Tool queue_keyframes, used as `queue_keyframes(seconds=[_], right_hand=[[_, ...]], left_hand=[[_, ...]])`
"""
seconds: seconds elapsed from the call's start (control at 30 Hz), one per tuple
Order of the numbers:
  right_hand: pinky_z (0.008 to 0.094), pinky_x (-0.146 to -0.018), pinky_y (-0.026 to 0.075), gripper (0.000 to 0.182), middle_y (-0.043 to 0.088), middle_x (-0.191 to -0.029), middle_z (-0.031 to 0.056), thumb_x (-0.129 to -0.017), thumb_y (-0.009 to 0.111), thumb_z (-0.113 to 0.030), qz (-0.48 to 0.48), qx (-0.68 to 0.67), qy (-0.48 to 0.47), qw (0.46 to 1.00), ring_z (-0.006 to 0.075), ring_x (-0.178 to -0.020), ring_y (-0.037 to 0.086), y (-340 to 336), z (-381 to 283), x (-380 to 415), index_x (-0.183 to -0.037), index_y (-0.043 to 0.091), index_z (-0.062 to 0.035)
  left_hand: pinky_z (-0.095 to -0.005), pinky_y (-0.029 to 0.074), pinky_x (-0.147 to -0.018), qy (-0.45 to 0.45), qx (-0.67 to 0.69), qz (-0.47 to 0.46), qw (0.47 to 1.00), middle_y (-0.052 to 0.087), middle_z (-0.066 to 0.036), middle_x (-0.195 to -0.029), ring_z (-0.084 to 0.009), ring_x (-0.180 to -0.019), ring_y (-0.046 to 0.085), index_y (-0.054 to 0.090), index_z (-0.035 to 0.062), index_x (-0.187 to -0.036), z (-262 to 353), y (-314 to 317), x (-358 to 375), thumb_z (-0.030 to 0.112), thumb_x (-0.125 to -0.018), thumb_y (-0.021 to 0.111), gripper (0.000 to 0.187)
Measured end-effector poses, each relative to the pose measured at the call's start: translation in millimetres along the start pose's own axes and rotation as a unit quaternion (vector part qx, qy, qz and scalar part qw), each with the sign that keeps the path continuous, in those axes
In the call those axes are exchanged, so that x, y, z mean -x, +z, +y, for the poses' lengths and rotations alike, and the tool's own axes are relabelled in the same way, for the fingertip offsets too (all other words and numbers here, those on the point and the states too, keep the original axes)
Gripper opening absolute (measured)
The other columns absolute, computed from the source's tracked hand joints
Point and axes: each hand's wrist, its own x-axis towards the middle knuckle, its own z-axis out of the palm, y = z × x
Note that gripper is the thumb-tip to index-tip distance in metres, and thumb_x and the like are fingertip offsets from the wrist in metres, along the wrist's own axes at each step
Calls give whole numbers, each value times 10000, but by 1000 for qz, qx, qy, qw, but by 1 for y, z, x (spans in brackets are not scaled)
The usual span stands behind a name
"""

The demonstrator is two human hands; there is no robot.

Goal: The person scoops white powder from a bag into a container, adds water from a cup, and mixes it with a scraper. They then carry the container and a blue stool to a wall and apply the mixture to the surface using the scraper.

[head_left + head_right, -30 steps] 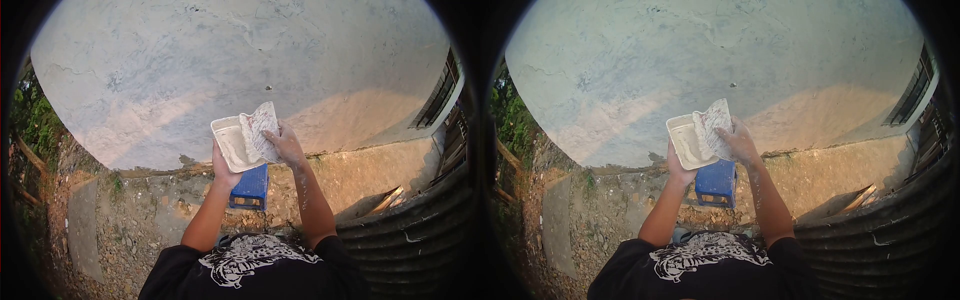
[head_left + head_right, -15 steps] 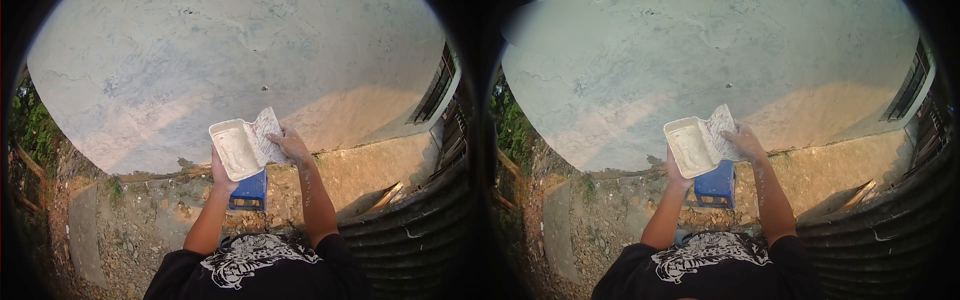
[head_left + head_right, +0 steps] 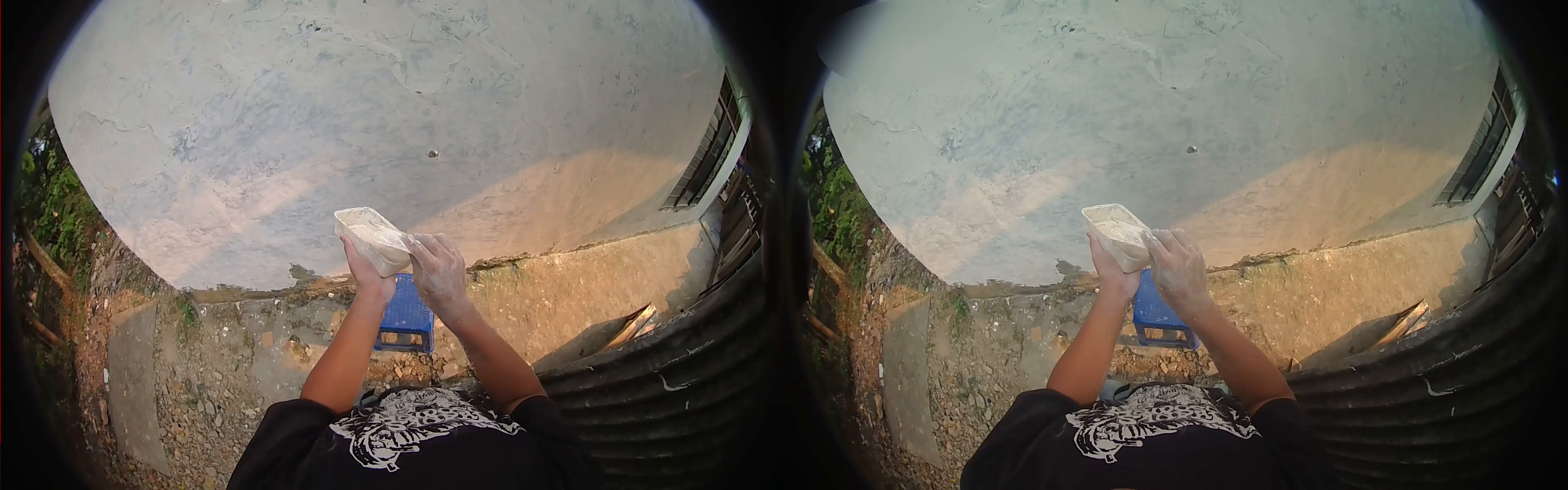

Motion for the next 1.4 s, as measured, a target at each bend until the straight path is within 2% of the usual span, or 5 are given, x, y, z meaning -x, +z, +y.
queue_keyframes(seconds=[0.33, 0.47, 0.87, 1.13, 1.4], right_hand=[[491, -794, 510, 216, 662, -992, 208, -892, 607, -129, -269, 106, 139, 947, 410, -930, 615, 2, 13, -56, -1047, 657, 12], [529, -821, 487, 212, 661, -972, 243, -882, 610, -138, -186, -4, 23, 982, 433, -944, 613, 5, 21, -67, -1021, 661, 14], [470, -704, 479, 225, 657, -858, 282, -895, 602, -141, -159, -94, 134, 974, 453, -740, 600, -33, 16, -83, -906, 678, 70], [276, -714, 518, 265, 711, -909, 79, -976, 613, -150, -30, -302, 334, 892, 97, -782, 637, -36, 56, -69, -1062, 670, 95], [289, -685, 496, 238, 688, -874, 73, -995, 592, -154, -22, -235, 227, 945, 103, -740, 589, -48, 31, -108, -1076, 648, 63]], left_hand=[[-436, 396, -1103, 71, -72, 9, 995, 427, -130, -1419, -276, -1304, 463, 295, 139, -1432, -38, -3, -6, 581, -1043, 366, 593], [-431, 397, -1100, 88, -102, 29, 990, 431, -126, -1400, -267, -1294, 463, 319, 139, -1384, -57, -3, -7, 566, -1044, 396, 551], [-462, 373, -1141, 36, -104, 19, 994, 401, -122, -1498, -304, -1374, 429, 225, 162, -1532, -39, -1, 1, 596, -1053, 276, 649], [-482, 386, -1133, -59, 44, -101, 992, 472, -94, -1488, -308, -1342, 485, 370, 149, -1517, -11, -3, 10, 590, -1050, 249, 654], [-502, 453, -1065, -56, 103, -144, 983, 579, -61, -1364, -297, -1246, 570, 478, 155, -1433, 48, -4, 0, 547, -1037, 336, 575]])
